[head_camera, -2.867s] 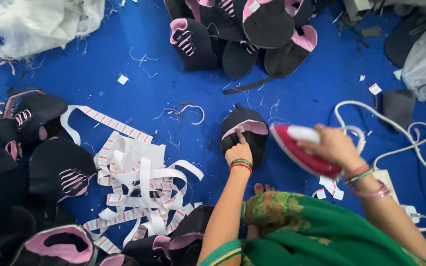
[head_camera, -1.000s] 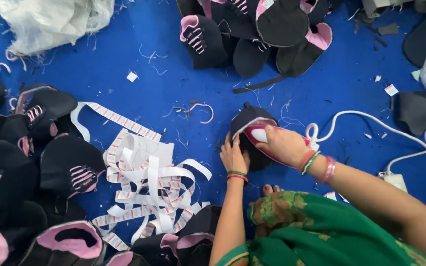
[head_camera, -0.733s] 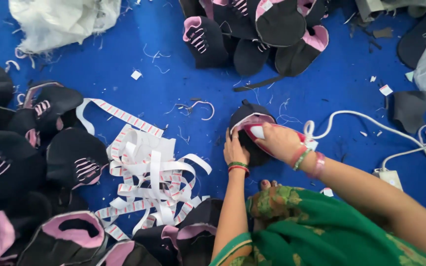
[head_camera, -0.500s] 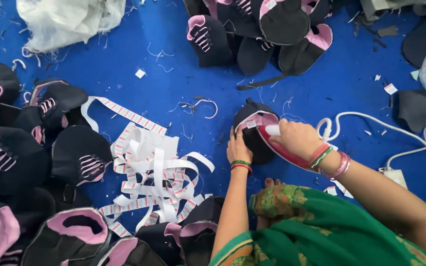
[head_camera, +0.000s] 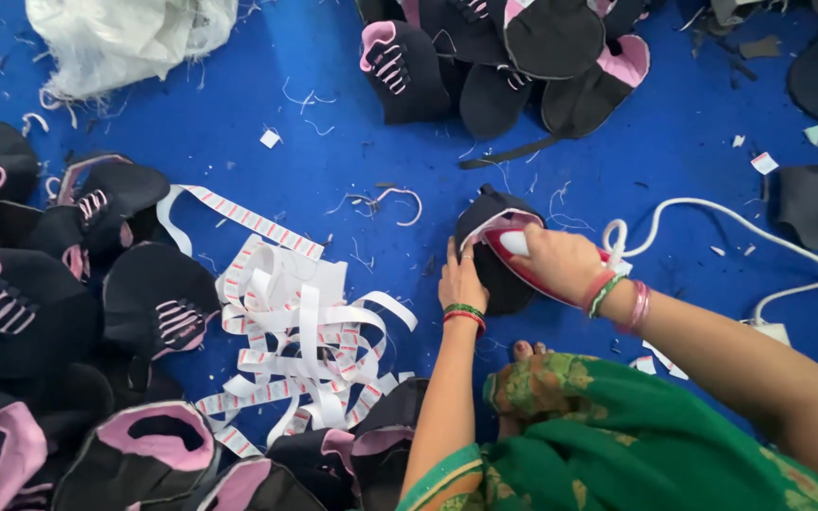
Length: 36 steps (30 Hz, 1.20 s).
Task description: Ironing labels or reinforcements onto fabric shoe upper components on a factory floor.
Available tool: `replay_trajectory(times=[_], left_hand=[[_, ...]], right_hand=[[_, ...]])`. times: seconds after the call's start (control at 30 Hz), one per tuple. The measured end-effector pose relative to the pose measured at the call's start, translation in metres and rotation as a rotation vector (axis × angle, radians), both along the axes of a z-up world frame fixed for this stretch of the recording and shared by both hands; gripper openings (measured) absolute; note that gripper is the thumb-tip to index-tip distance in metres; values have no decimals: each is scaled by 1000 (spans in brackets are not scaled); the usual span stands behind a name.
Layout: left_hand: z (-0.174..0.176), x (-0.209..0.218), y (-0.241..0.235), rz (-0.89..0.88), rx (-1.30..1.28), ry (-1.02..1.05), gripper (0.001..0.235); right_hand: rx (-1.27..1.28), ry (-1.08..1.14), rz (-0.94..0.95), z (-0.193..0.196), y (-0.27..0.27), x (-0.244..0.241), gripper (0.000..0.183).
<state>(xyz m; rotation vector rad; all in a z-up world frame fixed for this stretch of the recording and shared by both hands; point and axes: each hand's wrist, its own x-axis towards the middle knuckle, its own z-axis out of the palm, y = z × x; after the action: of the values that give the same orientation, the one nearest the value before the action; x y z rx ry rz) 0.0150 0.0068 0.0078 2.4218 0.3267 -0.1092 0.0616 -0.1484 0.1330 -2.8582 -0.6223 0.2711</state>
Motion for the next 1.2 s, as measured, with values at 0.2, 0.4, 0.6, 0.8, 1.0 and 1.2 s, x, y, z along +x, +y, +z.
replay_trajectory(times=[0.2,0.4,0.6,0.8,1.0,1.2], left_hand=[[-22,2,-23,-95,423,-2,70],[-48,11,-13,-128,339,-49,67],[-21,13,-2,-19,31,-165,78],[-67,34,-2,11,-50,-256,74],[-50,13,-5,-30,-21,-215,82],[-40,35,-21,42,153,32,68]], right_hand=[[-45,-91,-37,-25,-17,4,50],[-18,-84,-92,-10,-25,-4,45],[51,5,-109,-16,4,2,50],[101,-30,-72,-55,9,30,50],[-70,94,-122,-48,-2,29,48],[-27,15,-150,-57,-17,23,53]])
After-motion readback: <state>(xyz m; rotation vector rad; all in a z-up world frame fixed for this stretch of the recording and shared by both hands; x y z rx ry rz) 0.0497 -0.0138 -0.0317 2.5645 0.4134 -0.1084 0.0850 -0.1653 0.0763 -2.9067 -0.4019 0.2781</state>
